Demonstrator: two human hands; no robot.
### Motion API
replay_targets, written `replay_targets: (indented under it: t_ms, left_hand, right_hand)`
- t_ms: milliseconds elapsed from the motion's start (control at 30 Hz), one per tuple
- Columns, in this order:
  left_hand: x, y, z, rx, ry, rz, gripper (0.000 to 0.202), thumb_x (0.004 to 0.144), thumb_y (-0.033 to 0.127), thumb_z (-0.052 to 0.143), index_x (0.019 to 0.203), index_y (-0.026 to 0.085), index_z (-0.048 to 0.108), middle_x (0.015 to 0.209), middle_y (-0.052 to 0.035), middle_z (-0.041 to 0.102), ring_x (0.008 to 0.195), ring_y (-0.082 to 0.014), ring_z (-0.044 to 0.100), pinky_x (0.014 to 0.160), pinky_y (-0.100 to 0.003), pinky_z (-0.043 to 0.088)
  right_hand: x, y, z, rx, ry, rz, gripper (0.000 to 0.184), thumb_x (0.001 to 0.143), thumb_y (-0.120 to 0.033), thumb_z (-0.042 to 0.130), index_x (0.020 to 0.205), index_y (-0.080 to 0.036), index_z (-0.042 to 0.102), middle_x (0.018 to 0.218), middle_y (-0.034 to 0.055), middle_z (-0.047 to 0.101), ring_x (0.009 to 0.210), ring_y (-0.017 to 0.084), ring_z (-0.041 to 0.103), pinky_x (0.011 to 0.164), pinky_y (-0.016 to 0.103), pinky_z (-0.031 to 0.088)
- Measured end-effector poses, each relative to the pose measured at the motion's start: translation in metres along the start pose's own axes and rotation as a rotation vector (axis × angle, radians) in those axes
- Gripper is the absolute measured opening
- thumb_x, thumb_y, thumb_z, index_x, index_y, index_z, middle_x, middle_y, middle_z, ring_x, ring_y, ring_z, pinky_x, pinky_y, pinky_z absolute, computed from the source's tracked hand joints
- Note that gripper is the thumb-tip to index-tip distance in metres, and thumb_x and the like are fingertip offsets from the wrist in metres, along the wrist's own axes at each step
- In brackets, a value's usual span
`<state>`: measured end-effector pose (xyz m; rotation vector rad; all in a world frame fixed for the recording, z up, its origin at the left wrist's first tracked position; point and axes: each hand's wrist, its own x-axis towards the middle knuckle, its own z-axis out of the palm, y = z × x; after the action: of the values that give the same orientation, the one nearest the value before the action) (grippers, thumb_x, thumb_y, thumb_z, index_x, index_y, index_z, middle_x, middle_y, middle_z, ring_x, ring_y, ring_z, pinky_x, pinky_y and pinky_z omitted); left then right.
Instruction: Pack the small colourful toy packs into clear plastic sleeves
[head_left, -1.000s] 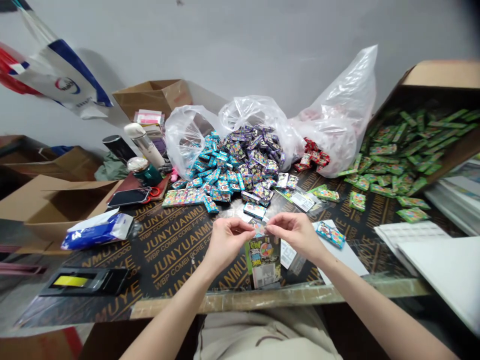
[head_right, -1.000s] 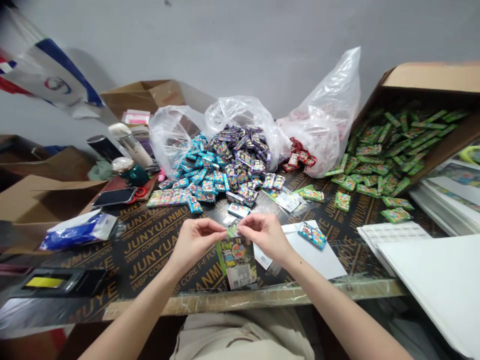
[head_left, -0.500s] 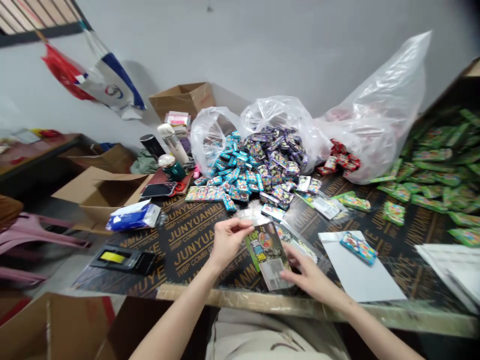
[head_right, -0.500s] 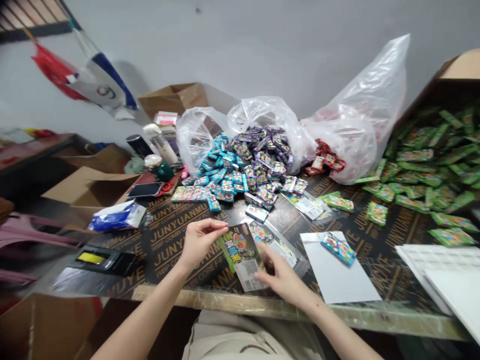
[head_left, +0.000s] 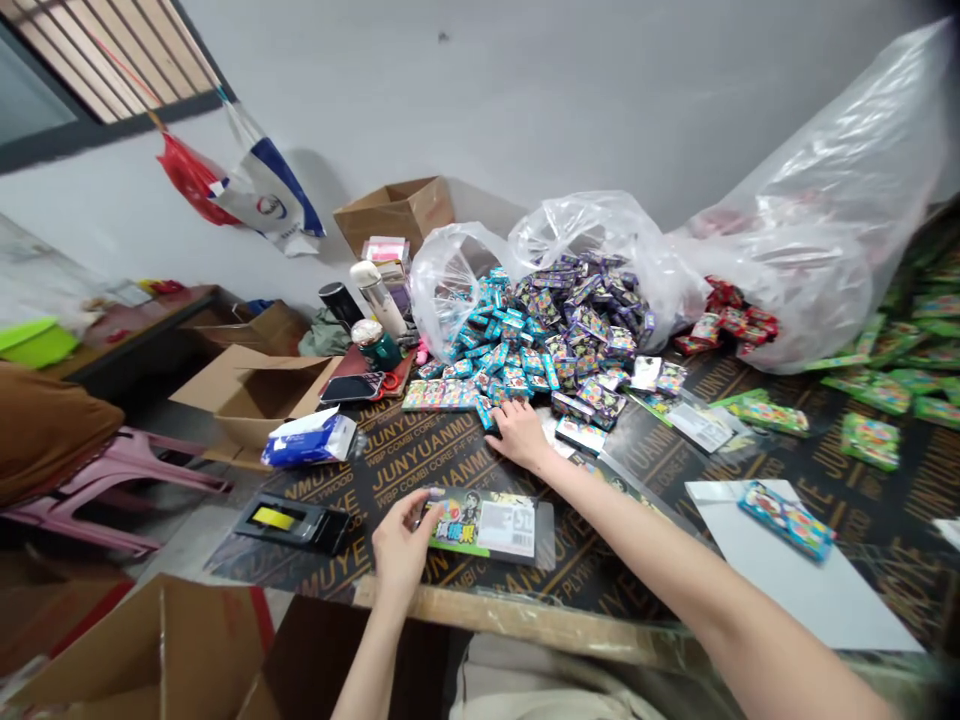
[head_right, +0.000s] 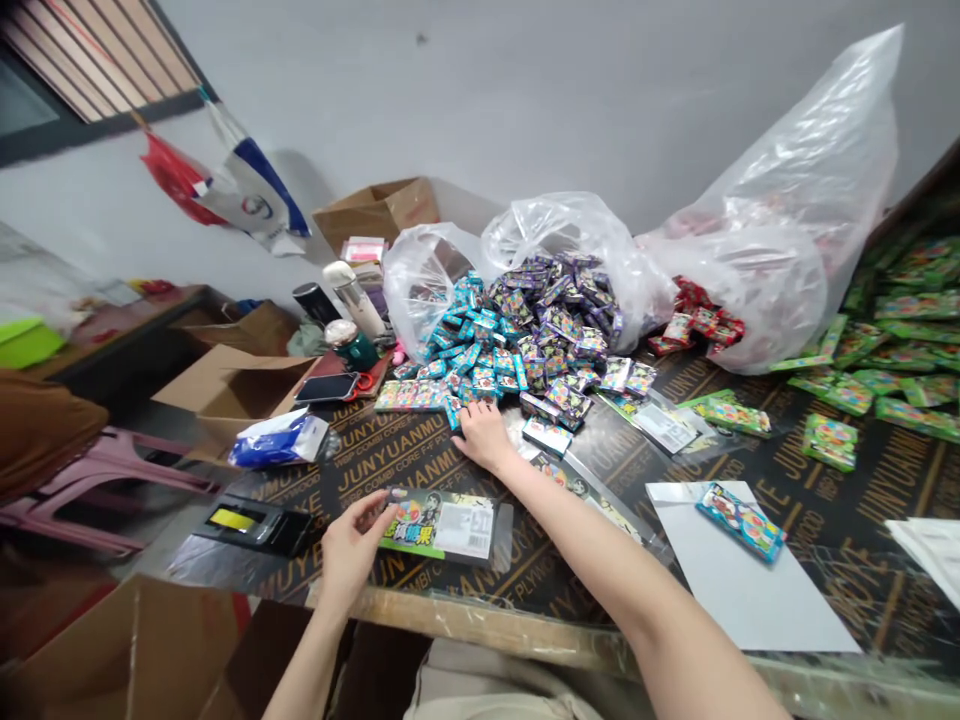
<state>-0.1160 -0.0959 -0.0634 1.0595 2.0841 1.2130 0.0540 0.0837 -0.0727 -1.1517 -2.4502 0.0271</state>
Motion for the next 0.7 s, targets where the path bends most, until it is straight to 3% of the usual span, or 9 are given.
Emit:
replay_targets:
  t_ms: [100,200,300,367,433,500,567,633,700]
  left_hand:
    - [0.001,0.024,0.023,-0.454,-0.185,-0.195,0.043,0.067,0.040,0.066,0.101,0.014,0.060,0.099,-0.0114,0.066,0.092,-0.0228,0.062,0.080,-0.035,0.050]
    - [0.004,0.045,0.046,-0.752,-0.318,-0.309,0.044,0.072,0.042,0.062,0.105,0.014,0.057,0.095,-0.0113,0.067,0.080,-0.0199,0.065,0.070,-0.033,0.053]
    - [0.000,0.056,0.065,-0.802,-0.486,-0.328,0.036,0.069,0.035,0.066,0.096,0.013,0.061,0.079,-0.0058,0.067,0.058,-0.0148,0.063,0.055,-0.028,0.052]
    - [-0.007,0.061,0.075,-0.771,-0.603,-0.327,0.030,0.068,0.031,0.067,0.091,0.012,0.062,0.073,-0.0029,0.065,0.052,-0.0123,0.059,0.050,-0.026,0.051]
    - [-0.015,0.065,0.082,-0.718,-0.724,-0.294,0.031,0.070,0.033,0.065,0.093,0.013,0.062,0.077,-0.0038,0.066,0.055,-0.0128,0.060,0.052,-0.027,0.051]
    - [-0.019,0.068,0.082,-0.620,-0.808,-0.208,0.039,0.074,0.037,0.060,0.106,0.014,0.059,0.088,-0.0075,0.067,0.067,-0.0169,0.063,0.062,-0.032,0.052]
    - [-0.017,0.067,0.076,-0.412,-0.845,0.001,0.051,0.075,0.041,0.058,0.121,0.018,0.050,0.107,-0.0107,0.063,0.093,-0.0232,0.061,0.082,-0.040,0.047]
    - [-0.011,0.060,0.066,-0.058,-0.846,0.309,0.071,0.065,0.042,0.068,0.129,0.025,0.041,0.128,-0.0105,0.050,0.119,-0.0290,0.043,0.100,-0.050,0.028]
    - [-0.003,0.050,0.057,0.337,-0.831,0.568,0.092,0.049,0.038,0.078,0.131,0.030,0.036,0.137,-0.0096,0.039,0.129,-0.0324,0.027,0.105,-0.057,0.009]
  right_hand:
    - [-0.004,-0.014,-0.001,-0.015,-0.008,-0.062,0.017,0.080,-0.019,0.048,0.087,-0.013,0.062,0.087,0.0125,0.059,0.088,0.025,0.049,0.078,0.037,0.036]
    - [-0.036,-0.027,-0.022,0.052,-0.023,-0.239,0.018,0.081,-0.022,0.047,0.090,-0.016,0.062,0.083,0.0097,0.059,0.086,0.023,0.049,0.078,0.037,0.036]
    - [-0.076,-0.029,-0.053,0.216,0.011,-0.304,0.033,0.079,-0.032,0.054,0.108,-0.018,0.057,0.110,0.0119,0.054,0.103,0.026,0.045,0.086,0.040,0.036]
    - [-0.095,-0.023,-0.072,0.311,0.031,-0.201,0.057,0.072,-0.038,0.061,0.124,-0.019,0.045,0.129,0.0132,0.040,0.117,0.029,0.036,0.094,0.043,0.032]
    - [-0.107,-0.013,-0.084,0.395,0.018,-0.105,0.072,0.068,-0.038,0.064,0.131,-0.019,0.036,0.133,0.0128,0.036,0.121,0.028,0.033,0.098,0.043,0.031]
    - [-0.116,-0.003,-0.092,0.462,0.011,-0.042,0.071,0.066,-0.033,0.063,0.130,-0.020,0.036,0.127,0.0106,0.043,0.117,0.026,0.039,0.097,0.039,0.034]
    - [-0.126,0.009,-0.095,0.474,0.038,0.023,0.067,0.064,-0.029,0.062,0.126,-0.020,0.040,0.121,0.0091,0.048,0.112,0.025,0.043,0.095,0.038,0.036]
    - [-0.138,0.020,-0.097,0.425,0.077,0.100,0.064,0.061,-0.027,0.062,0.121,-0.019,0.042,0.117,0.0088,0.050,0.109,0.025,0.045,0.093,0.039,0.036]
    - [-0.149,0.029,-0.097,0.362,0.072,0.150,0.063,0.061,-0.027,0.063,0.120,-0.020,0.043,0.115,0.0082,0.053,0.106,0.026,0.046,0.092,0.041,0.035]
